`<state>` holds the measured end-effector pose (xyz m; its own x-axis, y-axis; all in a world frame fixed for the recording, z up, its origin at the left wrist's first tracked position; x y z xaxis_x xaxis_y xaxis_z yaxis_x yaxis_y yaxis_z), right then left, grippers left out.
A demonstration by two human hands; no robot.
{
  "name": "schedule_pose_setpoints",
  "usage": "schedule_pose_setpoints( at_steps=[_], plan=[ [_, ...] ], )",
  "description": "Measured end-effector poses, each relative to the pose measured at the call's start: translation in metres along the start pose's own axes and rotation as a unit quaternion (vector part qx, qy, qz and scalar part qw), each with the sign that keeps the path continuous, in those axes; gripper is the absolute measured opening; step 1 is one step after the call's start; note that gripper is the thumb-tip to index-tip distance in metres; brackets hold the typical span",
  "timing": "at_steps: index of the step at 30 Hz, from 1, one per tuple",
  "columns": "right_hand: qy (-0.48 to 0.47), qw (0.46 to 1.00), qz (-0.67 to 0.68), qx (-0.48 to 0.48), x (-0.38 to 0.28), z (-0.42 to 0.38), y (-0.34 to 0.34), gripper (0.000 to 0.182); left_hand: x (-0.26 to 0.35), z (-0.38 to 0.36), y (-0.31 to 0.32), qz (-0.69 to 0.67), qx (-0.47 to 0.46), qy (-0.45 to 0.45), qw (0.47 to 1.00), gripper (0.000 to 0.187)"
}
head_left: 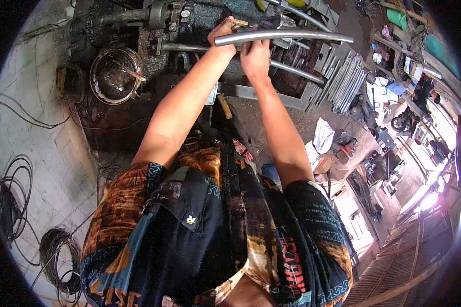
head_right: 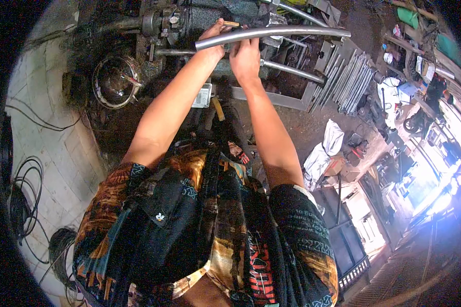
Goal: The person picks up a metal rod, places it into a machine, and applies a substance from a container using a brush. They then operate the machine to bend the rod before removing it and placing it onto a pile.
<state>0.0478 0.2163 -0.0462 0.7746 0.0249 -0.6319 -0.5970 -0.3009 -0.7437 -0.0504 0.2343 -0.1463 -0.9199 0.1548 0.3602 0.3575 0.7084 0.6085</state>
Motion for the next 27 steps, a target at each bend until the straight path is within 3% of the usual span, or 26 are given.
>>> schedule_pose_setpoints(
  at_steps=[1,3,4,7,8,11,12,13,15,16,17,20,27],
  plan=[
    [0.001,1.0,0.001,-0.001,-0.004,0.005,-0.002,0.047,0.0,-0.004,0.002,-0.015,0.01,-0.003,1.0,0.018],
    [-0.132,0.982,-0.113,0.077,-0.016,0.027,-0.001,0.048,-0.004,0.003,-0.002,-0.019,0.002,-0.012,1.0,0.018],
    [-0.076,0.987,-0.135,0.042,-0.011,0.038,0.005,0.044,-0.006,0.008,-0.004,-0.024,-0.007,-0.022,0.999,0.018],
    [-0.1,0.984,-0.146,-0.031,-0.002,0.062,0.014,0.03,0.002,-0.003,0.005,-0.003,0.011,-0.007,1.0,0.019],
    [-0.104,0.983,-0.148,-0.036,-0.007,0.064,0.012,0.019,-0.004,0.01,-0.003,-0.001,-0.016,-0.012,1.0,0.019],
    [-0.127,0.98,-0.152,-0.005,-0.01,0.058,0.008,0.019,-0.007,0.024,-0.011,0.001,-0.029,-0.037,0.999,0.018],
    [-0.115,0.982,-0.145,0.019,-0.013,0.053,0.006,0.019,-0.003,0.026,-0.011,0.058,-0.037,-0.026,0.997,0.033],
    [-0.121,0.982,-0.144,0.02,-0.016,0.048,0.007,0.019,0.002,0.027,-0.015,0.057,-0.037,-0.021,0.997,0.033],
    [-0.066,0.996,-0.056,0.011,-0.019,0.033,0.007,0.021,0.019,0.003,-0.007,0.035,-0.094,-0.089,0.991,0.058],
    [-0.071,0.996,-0.03,0.044,-0.029,0.019,0.003,0.022,0.033,-0.033,0.007,0.042,-0.074,-0.037,0.996,0.076],
    [-0.094,0.992,0.004,0.081,-0.035,0.005,0.001,0.021,0.044,-0.056,0.012,0.033,-0.088,-0.022,0.995,0.081],
    [-0.075,0.997,0.026,0.017,-0.027,-0.026,0.018,0.022,0.062,-0.089,-0.016,-0.018,-0.107,0.0,0.994,0.089],
    [-0.137,0.975,0.162,-0.072,-0.046,-0.065,0.036,0.022,0.11,-0.196,-0.103,-0.016,-0.093,0.116,0.989,0.075]
  ],
)
Point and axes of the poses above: each hand's wrist, its own z-axis towards the middle knuckle, its own y-axis out of the palm, x = y × z, the point moved 4 cm from there along z, towards the middle knuckle, and after that the axes turned 10 degrees about -x, right-handed, at the moved point
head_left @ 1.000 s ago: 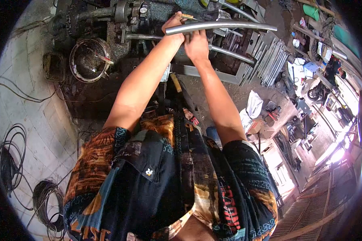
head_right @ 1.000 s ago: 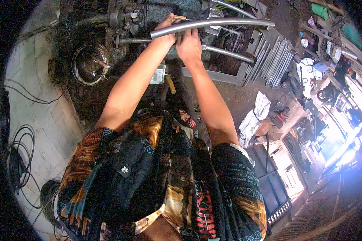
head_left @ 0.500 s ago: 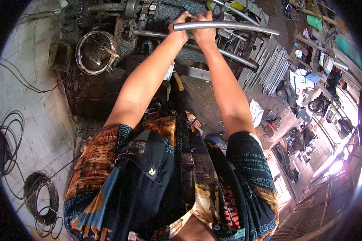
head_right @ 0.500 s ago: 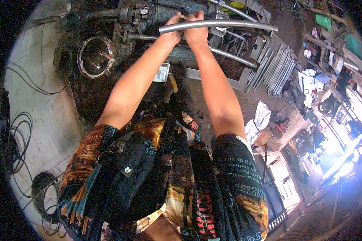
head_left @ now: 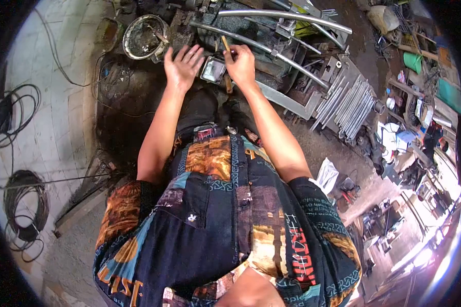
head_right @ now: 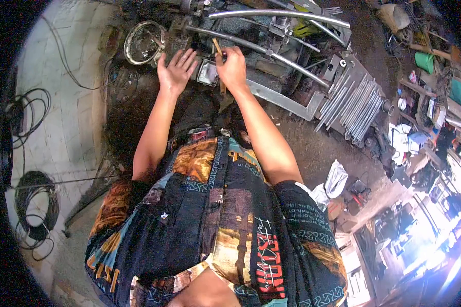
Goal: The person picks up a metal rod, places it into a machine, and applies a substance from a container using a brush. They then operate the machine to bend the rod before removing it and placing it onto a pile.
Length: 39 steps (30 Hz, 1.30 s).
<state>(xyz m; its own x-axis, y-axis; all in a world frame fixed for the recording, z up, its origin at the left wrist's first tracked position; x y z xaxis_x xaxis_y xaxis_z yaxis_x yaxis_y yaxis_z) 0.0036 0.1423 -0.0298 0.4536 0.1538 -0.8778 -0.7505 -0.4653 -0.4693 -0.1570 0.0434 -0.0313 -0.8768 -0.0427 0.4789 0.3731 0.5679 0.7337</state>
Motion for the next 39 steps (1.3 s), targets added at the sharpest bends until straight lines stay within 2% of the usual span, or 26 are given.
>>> schedule_pose_setpoints(
  at_steps=[4,7,12,18,20,21,22,23,24,26,28,30,32,34,36,39],
  plan=[
    [-0.031,0.998,-0.025,-0.04,-0.019,0.014,0.031,0.023,0.03,-0.012,-0.057,-0.033,0.042,0.033,0.998,0.076],
    [-0.061,0.995,-0.049,-0.062,-0.039,0.011,0.038,0.022,0.036,-0.025,-0.065,-0.05,0.062,0.054,0.995,0.076],
    [-0.043,0.989,-0.05,-0.131,-0.041,0.024,0.077,0.021,0.04,-0.038,-0.069,-0.077,0.077,0.073,0.991,0.071],
    [-0.011,0.983,-0.093,-0.16,-0.032,0.064,0.121,0.036,0.034,-0.056,-0.085,-0.073,0.1,0.072,0.99,0.067],
    [0.067,0.976,-0.138,-0.156,-0.041,0.074,0.142,0.04,0.042,-0.062,-0.107,-0.073,0.101,0.06,0.99,0.067],
    [0.027,0.975,-0.165,-0.145,-0.039,0.084,0.156,0.043,0.046,-0.064,-0.116,-0.072,0.097,0.058,0.991,0.07],
    [0.029,0.974,-0.169,-0.147,-0.03,0.088,0.166,0.043,0.047,-0.066,-0.124,-0.076,0.098,0.056,0.991,0.07],
    [-0.008,0.983,-0.154,-0.104,-0.011,0.099,0.119,0.043,0.014,-0.05,-0.09,-0.062,0.113,0.054,0.99,0.069],
    [-0.049,0.986,-0.147,-0.057,-0.012,0.098,0.112,0.044,0.009,-0.05,-0.09,-0.057,0.119,0.052,0.99,0.067],
    [-0.03,0.989,-0.121,-0.075,-0.011,0.087,0.111,0.041,0.007,-0.05,-0.094,-0.064,0.12,0.047,0.99,0.065],
    [-0.075,0.994,-0.043,-0.072,-0.011,0.065,0.102,0.033,-0.002,-0.043,-0.089,-0.074,0.112,0.039,0.99,0.063],
    [-0.129,0.988,-0.063,-0.056,-0.014,0.047,0.087,0.029,-0.007,-0.034,-0.083,-0.047,0.112,0.02,0.992,0.056],
    [-0.065,0.995,-0.036,-0.072,-0.013,0.03,0.068,0.022,-0.016,-0.023,-0.079,-0.05,0.109,0.009,0.993,0.052],
    [-0.031,0.998,0.027,-0.049,-0.003,0.017,0.058,0.02,-0.023,-0.012,-0.081,-0.035,0.09,-0.023,0.995,0.052],
    [-0.026,0.999,0.001,-0.019,0.002,0.007,0.038,0.021,-0.035,-0.001,-0.078,-0.019,0.075,-0.044,0.996,0.053],
    [-0.003,0.999,0.02,0.037,0.013,0.004,0.009,0.02,-0.047,0.009,-0.058,0.139,0.025,-0.109,0.984,0.051]
  ],
)
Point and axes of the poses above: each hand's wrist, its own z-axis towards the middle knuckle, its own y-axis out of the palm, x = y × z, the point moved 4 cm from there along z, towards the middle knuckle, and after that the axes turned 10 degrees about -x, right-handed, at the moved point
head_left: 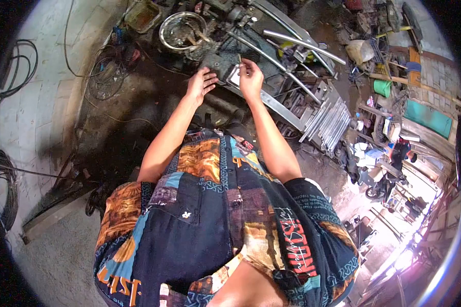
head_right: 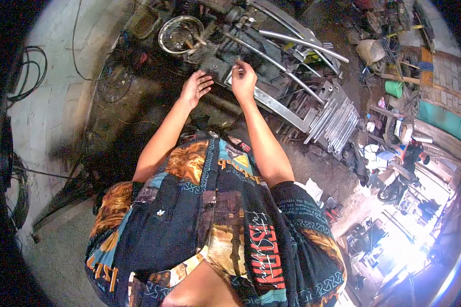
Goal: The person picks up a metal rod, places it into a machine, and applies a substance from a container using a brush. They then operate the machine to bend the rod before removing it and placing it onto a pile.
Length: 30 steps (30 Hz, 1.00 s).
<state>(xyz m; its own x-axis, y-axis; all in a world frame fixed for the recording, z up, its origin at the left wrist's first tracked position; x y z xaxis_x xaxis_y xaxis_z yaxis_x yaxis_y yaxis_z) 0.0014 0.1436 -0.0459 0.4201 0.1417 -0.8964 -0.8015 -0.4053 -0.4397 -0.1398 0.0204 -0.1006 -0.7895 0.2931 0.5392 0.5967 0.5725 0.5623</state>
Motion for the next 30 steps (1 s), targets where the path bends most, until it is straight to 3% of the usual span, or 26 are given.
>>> schedule_pose_setpoints(
  at_steps=[3,4,5,8,12,13,15,16,17,19,21,22,23,25,30],
  plan=[
    [0.066,0.992,0.101,0.045,0.019,-0.008,-0.031,0.021,-0.01,0.006,0.025,0.193,-0.041,-0.087,0.977,0.053],
    [0.039,0.994,0.08,0.061,0.03,-0.008,-0.041,0.022,-0.015,0.006,0.033,0.254,-0.069,-0.091,0.96,0.061],
    [0.041,0.992,0.096,0.068,0.03,-0.001,-0.044,0.02,-0.012,0.014,0.04,0.303,-0.044,-0.103,0.946,0.058],
    [0.035,0.983,0.165,0.071,0.025,-0.014,-0.058,0.019,-0.003,0.017,0.055,0.478,-0.06,-0.162,0.861,0.083],
    [0.039,0.987,0.15,0.045,0.024,-0.008,-0.045,0.018,0.012,0.044,0.04,0.547,-0.044,-0.164,0.82,0.074],
    [0.048,0.988,0.144,0.021,0.024,-0.01,-0.04,0.019,0.002,0.06,0.021,0.523,-0.044,-0.179,0.832,0.053],
    [0.056,0.988,0.143,-0.004,0.026,-0.01,-0.034,0.019,0.014,0.06,0.001,0.596,-0.031,-0.187,0.781,0.024],
    [0.057,0.988,0.142,-0.007,0.028,-0.008,-0.032,0.019,0.022,0.06,-0.009,0.692,-0.036,-0.179,0.699,0.016],
    [0.059,0.988,0.141,-0.011,0.03,-0.008,-0.031,0.018,0.025,0.059,-0.025,0.687,0.0,-0.175,0.705,0.02],
    [0.07,0.986,0.149,-0.008,0.023,-0.007,-0.037,0.019,0.049,0.04,-0.027,0.754,0.001,-0.152,0.64,0.027],
    [0.086,0.986,0.138,-0.017,0.016,-0.009,-0.034,0.02,0.031,0.067,-0.09,0.812,0.057,-0.048,0.578,0.033],
    [0.086,0.986,0.14,-0.019,0.017,-0.011,-0.033,0.02,0.032,0.053,-0.099,0.791,0.123,0.005,0.599,0.04],
    [0.087,0.986,0.141,-0.021,0.021,-0.012,-0.031,0.02,0.034,0.035,-0.096,0.791,0.126,0.004,0.599,0.04],
    [0.084,0.986,0.144,-0.026,0.025,-0.012,-0.029,0.02,0.052,-0.001,-0.091,0.714,0.166,-0.033,0.68,0.046],
    [0.092,0.986,0.137,-0.04,0.024,-0.02,-0.034,0.018,0.034,0.001,-0.125,0.693,0.201,-0.031,0.692,0.048]
  ],
)
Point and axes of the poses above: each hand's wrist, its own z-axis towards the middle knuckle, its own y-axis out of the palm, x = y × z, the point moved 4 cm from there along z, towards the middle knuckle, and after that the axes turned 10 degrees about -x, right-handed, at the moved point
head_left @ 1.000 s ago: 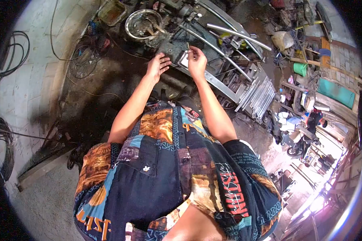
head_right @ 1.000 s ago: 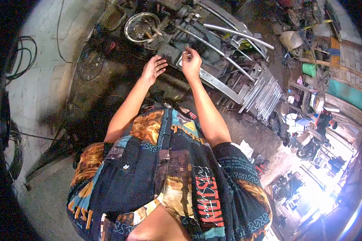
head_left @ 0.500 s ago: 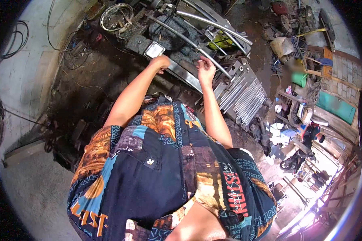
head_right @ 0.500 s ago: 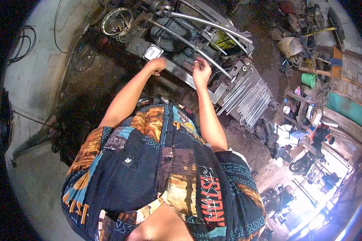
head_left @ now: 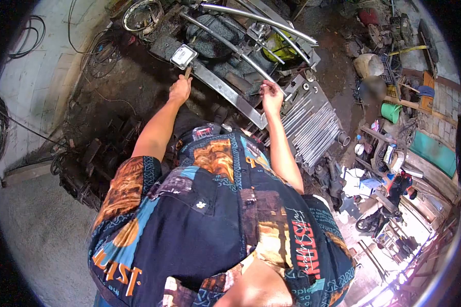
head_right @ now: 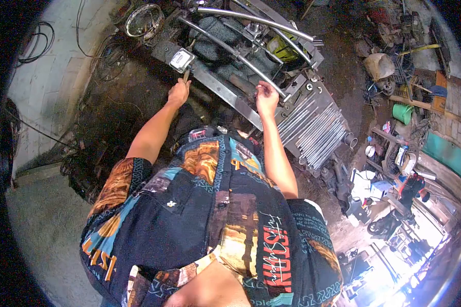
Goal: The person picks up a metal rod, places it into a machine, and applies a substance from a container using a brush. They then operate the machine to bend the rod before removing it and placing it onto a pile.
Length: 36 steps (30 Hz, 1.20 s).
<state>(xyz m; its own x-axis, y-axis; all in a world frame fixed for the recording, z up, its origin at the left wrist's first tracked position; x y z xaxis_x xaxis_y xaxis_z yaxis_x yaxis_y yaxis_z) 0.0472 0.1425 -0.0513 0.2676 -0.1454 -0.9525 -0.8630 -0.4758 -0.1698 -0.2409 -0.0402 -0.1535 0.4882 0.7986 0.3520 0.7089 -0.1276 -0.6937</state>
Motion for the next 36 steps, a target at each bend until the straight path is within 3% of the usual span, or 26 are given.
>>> schedule_pose_setpoints(
  at_steps=[7,11,13,15,16,18,20,23,26,27,29,31,33,34,36],
  plan=[
    [0.032,0.999,-0.011,-0.029,-0.001,-0.007,-0.018,0.018,-0.018,0.0,-0.012,-0.021,-0.01,-0.013,1.0,0.055],
    [0.051,0.998,-0.001,-0.028,-0.01,0.001,-0.021,0.019,0.004,-0.017,-0.042,0.113,-0.051,-0.123,0.985,0.077],
    [0.026,0.999,0.031,-0.036,-0.004,0.012,-0.022,0.017,0.031,-0.044,-0.077,0.192,-0.091,-0.061,0.975,0.067],
    [0.032,0.999,0.017,-0.037,-0.008,0.021,-0.017,0.017,0.05,-0.051,-0.104,0.176,0.01,0.035,0.984,0.056],
    [0.033,0.999,0.006,-0.032,-0.012,0.026,-0.013,0.018,0.066,-0.051,-0.12,0.14,-0.022,0.049,0.989,0.052],
    [0.028,0.998,0.032,-0.048,-0.02,0.044,-0.029,0.018,0.116,-0.051,-0.144,0.134,0.118,0.181,0.967,0.042],
    [0.029,0.996,0.058,-0.054,-0.022,0.063,-0.027,0.022,0.147,-0.039,-0.16,0.151,0.19,0.299,0.923,0.049],
    [0.005,0.997,0.057,-0.048,-0.032,0.084,-0.018,0.02,0.185,-0.028,-0.187,0.207,0.274,0.347,0.873,0.052],
    [-0.028,0.999,0.003,0.015,-0.019,0.117,-0.015,0.023,0.211,-0.012,-0.199,0.259,0.285,0.363,0.849,0.051],
    [-0.038,0.998,-0.013,0.045,-0.013,0.13,-0.009,0.024,0.213,0.007,-0.201,0.269,0.271,0.365,0.849,0.051],
    [-0.072,0.99,-0.033,0.12,-0.026,0.139,-0.004,0.026,0.218,0.042,-0.197,0.311,0.139,0.351,0.872,0.052],
    [-0.09,0.98,-0.052,0.168,-0.031,0.152,0.001,0.028,0.229,0.05,-0.201,0.288,0.107,0.368,0.878,0.047],
    [-0.099,0.977,-0.04,0.183,-0.015,0.177,0.005,0.027,0.233,0.066,-0.203,0.286,0.024,0.319,0.903,0.041],
    [-0.136,0.971,-0.009,0.197,-0.005,0.187,0.011,0.023,0.23,0.073,-0.204,0.271,0.055,0.35,0.895,0.035],
    [-0.18,0.956,0.106,0.207,-0.031,0.184,0.026,0.023,0.229,0.082,-0.198,0.277,0.041,0.327,0.902,0.033]
  ],
)
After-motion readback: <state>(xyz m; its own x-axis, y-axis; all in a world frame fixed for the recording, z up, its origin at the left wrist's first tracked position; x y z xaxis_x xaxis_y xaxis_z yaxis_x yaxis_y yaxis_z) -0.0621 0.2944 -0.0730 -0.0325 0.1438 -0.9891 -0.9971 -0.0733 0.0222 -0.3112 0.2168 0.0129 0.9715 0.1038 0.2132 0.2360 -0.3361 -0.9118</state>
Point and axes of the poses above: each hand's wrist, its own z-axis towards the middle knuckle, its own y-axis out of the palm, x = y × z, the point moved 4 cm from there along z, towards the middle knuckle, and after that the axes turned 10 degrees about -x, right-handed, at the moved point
